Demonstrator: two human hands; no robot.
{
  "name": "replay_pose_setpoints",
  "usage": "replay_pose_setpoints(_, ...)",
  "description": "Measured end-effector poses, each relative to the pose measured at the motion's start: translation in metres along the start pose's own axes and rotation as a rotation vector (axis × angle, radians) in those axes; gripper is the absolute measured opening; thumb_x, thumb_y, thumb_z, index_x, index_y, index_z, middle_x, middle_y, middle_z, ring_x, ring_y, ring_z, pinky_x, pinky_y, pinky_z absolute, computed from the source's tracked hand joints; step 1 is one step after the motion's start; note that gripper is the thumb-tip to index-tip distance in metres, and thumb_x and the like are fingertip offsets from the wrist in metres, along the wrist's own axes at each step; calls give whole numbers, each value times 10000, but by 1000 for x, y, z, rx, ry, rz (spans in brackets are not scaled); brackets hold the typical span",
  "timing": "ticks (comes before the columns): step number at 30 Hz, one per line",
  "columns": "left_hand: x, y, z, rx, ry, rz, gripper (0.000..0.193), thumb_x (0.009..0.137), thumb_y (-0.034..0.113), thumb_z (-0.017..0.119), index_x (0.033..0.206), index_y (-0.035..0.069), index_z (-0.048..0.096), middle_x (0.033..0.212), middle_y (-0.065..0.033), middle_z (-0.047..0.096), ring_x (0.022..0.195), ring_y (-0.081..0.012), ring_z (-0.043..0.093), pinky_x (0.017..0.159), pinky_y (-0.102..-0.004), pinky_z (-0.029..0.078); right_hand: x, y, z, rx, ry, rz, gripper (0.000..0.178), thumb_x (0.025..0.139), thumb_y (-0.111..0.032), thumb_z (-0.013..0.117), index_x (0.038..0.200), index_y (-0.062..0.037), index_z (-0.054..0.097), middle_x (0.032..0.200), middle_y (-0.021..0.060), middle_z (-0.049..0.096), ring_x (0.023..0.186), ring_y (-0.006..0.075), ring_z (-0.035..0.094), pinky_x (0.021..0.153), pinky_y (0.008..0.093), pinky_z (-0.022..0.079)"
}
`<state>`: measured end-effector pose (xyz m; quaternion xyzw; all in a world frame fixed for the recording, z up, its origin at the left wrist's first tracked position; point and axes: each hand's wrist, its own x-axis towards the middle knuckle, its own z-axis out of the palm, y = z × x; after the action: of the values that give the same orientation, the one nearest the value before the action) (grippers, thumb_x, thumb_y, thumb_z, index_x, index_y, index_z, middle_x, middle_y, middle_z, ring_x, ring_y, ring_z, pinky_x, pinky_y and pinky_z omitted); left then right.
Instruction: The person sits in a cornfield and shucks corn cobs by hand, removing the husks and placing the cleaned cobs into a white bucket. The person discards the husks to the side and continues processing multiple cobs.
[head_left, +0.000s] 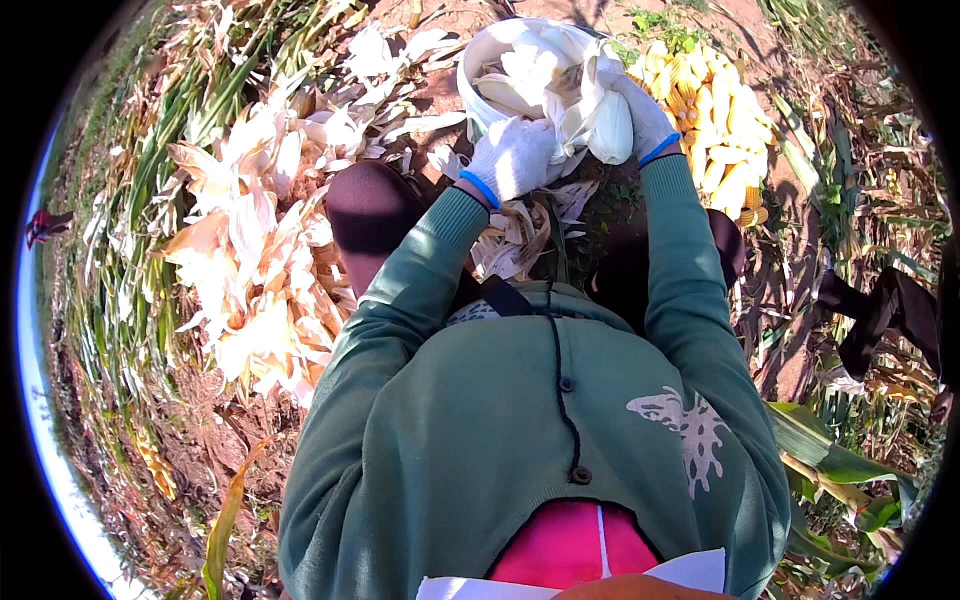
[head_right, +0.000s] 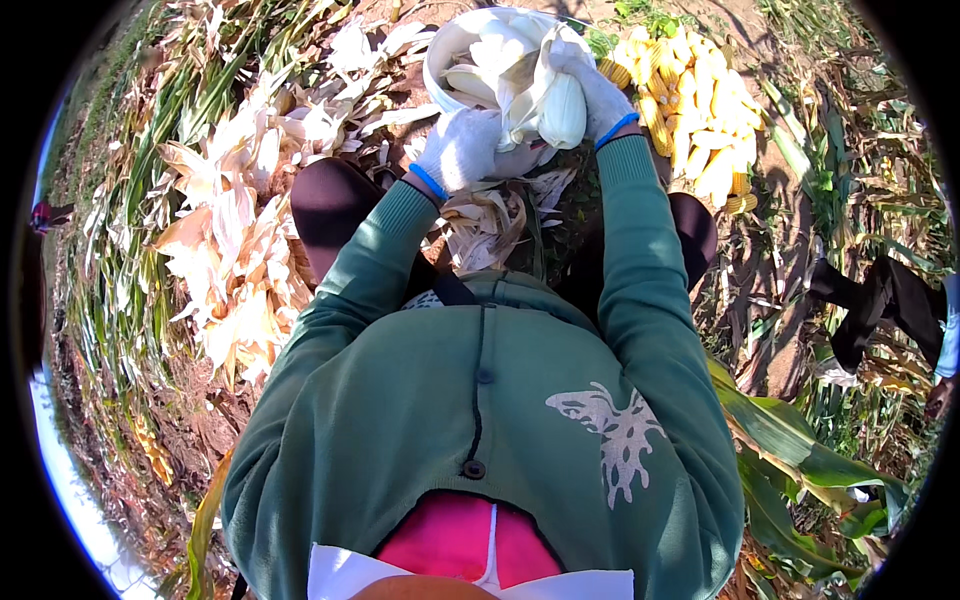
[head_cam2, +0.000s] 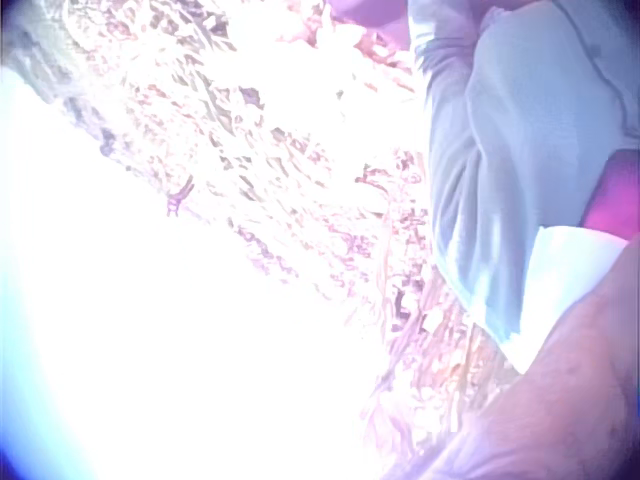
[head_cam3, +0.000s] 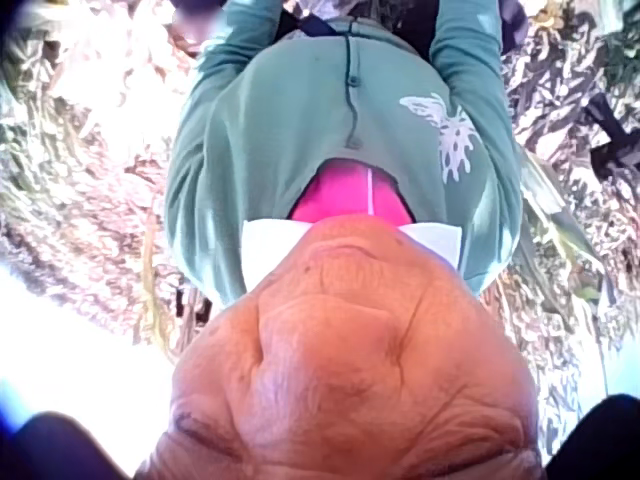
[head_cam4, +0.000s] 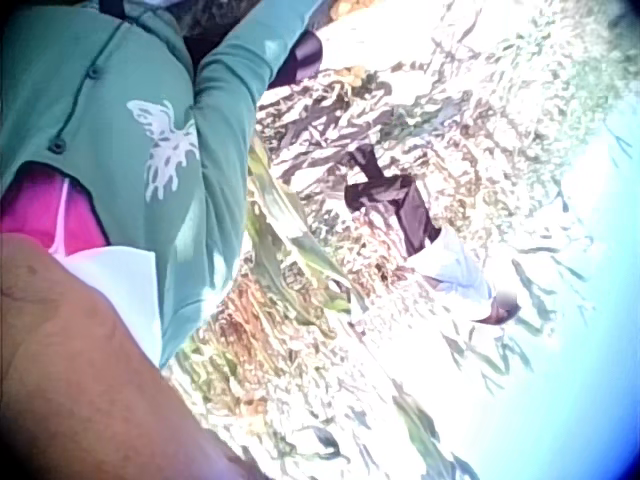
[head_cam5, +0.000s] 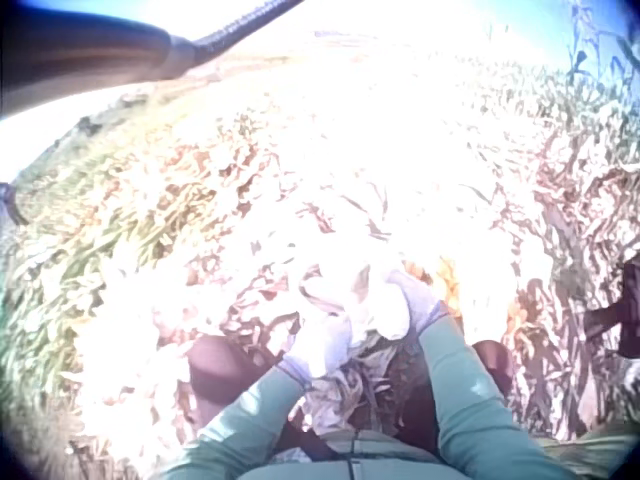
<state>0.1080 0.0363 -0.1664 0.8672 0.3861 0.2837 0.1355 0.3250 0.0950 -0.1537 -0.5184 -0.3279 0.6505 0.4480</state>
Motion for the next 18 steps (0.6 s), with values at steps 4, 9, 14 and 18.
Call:
replay_pose_setpoints(4, 4, -35, -13, 328, 84, -49, 146, 760, 216, 616, 806, 78, 619, 730, -120, 644, 675, -316, 662, 581, -414, 535, -18, -8, -4, 32, -14, 25, 448, 900, -317, 621, 1231, -25, 544, 954, 113, 650, 762, 206, 652, 645, 323, 571)
replay_pose_setpoints(9, -9, -88, -141, 624, 336, -272, 243, 840, 367, 591, 874, 155, 706, 756, -81, 678, 733, -287, 669, 656, -418, 529, -54, -19, -16, 41, -20, 43, 491, 909, -361, 621, 1209, 16, 532, 940, 134, 659, 680, 216, 646, 588, 320, 571)
replay_pose_setpoints(14, -99, -138, -289, 797, 230, -825, 467, 854, 573, 568, 998, 151, 706, 944, -163, 686, 898, -358, 648, 772, -440, 521, -47, -4, -27, 380, 166, 18, 451, 891, -326, 654, 1163, 8, 519, 890, 113, 594, 764, 231, 611, 676, 353, 567)
replay_pose_setpoints(18, -251, -220, -335, 488, 74, -1350, 935, 703, 659, 700, 1317, -15, 491, 1244, -212, 588, 1149, -320, 575, 955, -407, 468, -42, 18, -24, 395, 68, 72, 483, 889, -349, 649, 1166, 16, 498, 915, 131, 587, 802, 247, 606, 743, 378, 558)
